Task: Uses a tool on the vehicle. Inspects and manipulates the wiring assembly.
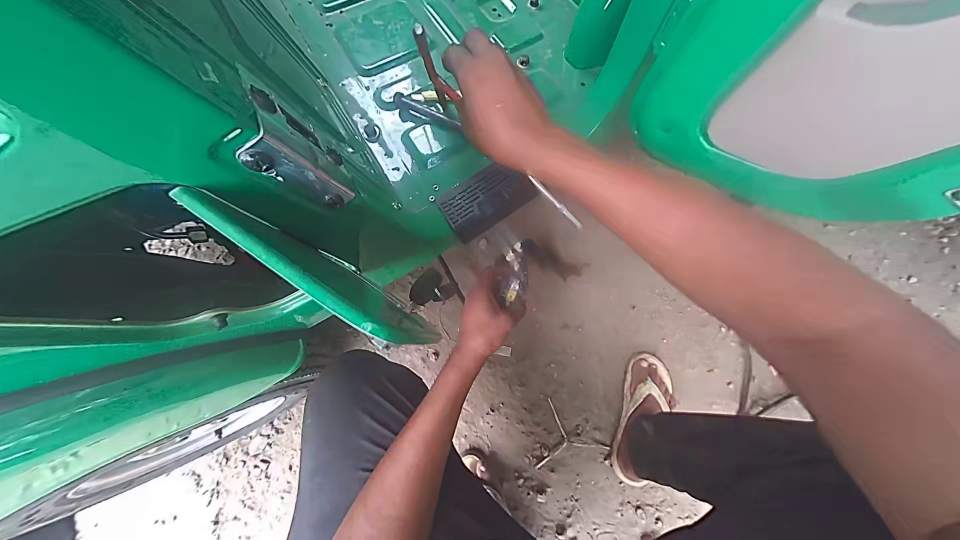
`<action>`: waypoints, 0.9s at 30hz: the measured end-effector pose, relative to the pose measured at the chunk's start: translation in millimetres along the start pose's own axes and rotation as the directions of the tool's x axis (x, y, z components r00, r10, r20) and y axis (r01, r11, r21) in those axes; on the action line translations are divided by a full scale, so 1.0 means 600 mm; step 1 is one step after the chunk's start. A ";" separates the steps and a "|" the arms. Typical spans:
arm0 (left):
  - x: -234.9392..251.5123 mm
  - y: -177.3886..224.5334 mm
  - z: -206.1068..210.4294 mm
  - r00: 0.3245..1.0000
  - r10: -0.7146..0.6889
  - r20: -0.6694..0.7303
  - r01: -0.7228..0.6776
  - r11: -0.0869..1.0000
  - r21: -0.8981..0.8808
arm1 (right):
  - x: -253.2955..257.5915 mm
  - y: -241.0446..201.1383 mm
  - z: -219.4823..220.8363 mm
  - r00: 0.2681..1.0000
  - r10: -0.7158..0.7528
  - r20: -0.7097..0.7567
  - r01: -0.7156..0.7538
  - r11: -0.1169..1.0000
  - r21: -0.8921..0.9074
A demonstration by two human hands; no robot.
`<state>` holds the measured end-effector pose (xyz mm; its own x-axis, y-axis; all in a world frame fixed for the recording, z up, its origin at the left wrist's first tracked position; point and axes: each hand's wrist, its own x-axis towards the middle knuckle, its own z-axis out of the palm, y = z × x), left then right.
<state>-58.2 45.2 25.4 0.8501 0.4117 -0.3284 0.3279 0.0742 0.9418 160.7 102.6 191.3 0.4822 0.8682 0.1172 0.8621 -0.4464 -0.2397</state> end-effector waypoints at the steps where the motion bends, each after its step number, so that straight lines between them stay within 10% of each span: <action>1: -0.002 0.005 -0.003 1.000 0.002 0.010 -0.002 1.000 -0.029 | -0.029 -0.002 -0.018 0.996 -0.082 0.042 0.084 0.995 -0.044; 9: -0.020 0.023 0.000 0.991 0.057 0.125 -0.049 0.997 -0.065 | -0.280 0.070 0.019 0.823 -0.310 0.476 0.275 0.951 0.144; 17: -0.027 0.023 0.021 0.972 0.132 0.195 -0.110 0.987 -0.118 | -0.350 0.158 0.073 0.855 -0.317 0.410 0.122 0.892 0.434; 27: -0.027 0.038 0.054 0.980 0.154 0.126 -0.186 0.932 0.311 | -0.370 0.173 0.059 0.874 -0.198 0.444 -0.033 0.886 0.462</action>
<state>-50.9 10.8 49.7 0.9355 0.3003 -0.1862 0.2755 -0.2898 0.9166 137.8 -129.2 106.2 0.1814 0.9434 -0.2776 0.6763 -0.3246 -0.6613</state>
